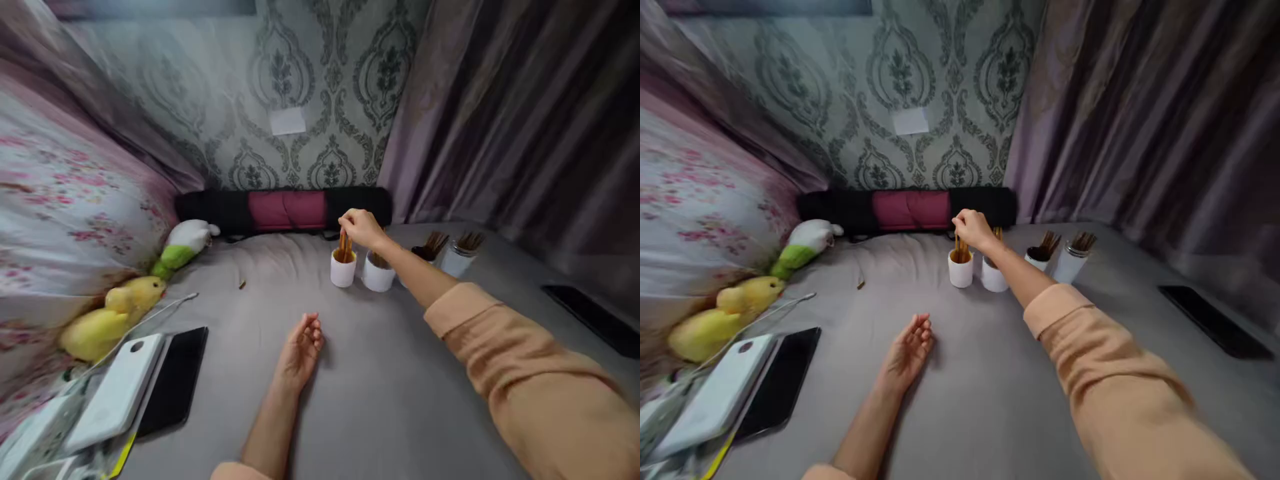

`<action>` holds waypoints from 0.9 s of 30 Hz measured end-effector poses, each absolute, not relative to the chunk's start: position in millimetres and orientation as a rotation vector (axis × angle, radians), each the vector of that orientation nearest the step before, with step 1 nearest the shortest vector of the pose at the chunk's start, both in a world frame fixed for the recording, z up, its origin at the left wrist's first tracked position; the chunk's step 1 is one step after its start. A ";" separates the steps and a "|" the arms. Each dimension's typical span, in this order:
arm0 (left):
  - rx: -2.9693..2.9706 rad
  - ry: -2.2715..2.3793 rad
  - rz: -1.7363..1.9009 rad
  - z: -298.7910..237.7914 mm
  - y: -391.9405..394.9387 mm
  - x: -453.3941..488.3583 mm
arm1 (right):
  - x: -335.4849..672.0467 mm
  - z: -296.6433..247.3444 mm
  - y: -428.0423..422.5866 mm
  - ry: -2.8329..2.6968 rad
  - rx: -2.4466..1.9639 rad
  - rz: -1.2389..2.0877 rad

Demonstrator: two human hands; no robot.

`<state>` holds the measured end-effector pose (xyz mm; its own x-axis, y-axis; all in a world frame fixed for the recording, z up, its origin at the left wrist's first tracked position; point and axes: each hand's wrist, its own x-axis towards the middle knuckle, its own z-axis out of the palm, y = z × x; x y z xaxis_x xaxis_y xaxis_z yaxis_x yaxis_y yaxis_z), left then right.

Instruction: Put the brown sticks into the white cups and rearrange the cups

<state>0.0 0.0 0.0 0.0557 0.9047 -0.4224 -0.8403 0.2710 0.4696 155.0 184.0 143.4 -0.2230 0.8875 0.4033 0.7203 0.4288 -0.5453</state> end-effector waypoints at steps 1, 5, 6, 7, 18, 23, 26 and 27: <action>0.107 0.733 1.325 0.3 -0.3 0.4 | 153.7 141.4 185.2 -2.020 -1.367 0.322; 0.107 0.732 1.320 0.8 -0.6 1.2 | 150.4 133.5 191.1 -2.052 -1.436 0.352; 0.109 0.731 1.319 0.6 -0.5 1.2 | 150.1 131.7 192.7 -2.056 -1.454 0.364; 0.111 0.730 1.322 0.3 -0.3 1.2 | 150.1 130.2 194.4 -2.057 -1.471 0.374; 0.126 0.718 1.325 -2.0 0.1 0.3 | 152.8 127.0 204.3 -1.971 -1.503 0.413; 0.128 0.722 1.324 -1.7 0.1 0.4 | 162.2 128.4 201.6 -1.840 -1.380 0.483; 0.132 0.721 1.325 -2.3 -0.3 0.5 | 170.2 124.4 192.6 -1.735 -1.324 0.538; 0.133 0.718 1.326 -2.7 -0.3 0.4 | 173.1 122.3 187.8 -1.704 -1.307 0.570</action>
<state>0.4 -0.3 -2.7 0.0644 0.9139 -0.4007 -0.8351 0.2692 0.4797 173.1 187.8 122.3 -0.0507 0.9285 0.3680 0.5205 0.3390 -0.7837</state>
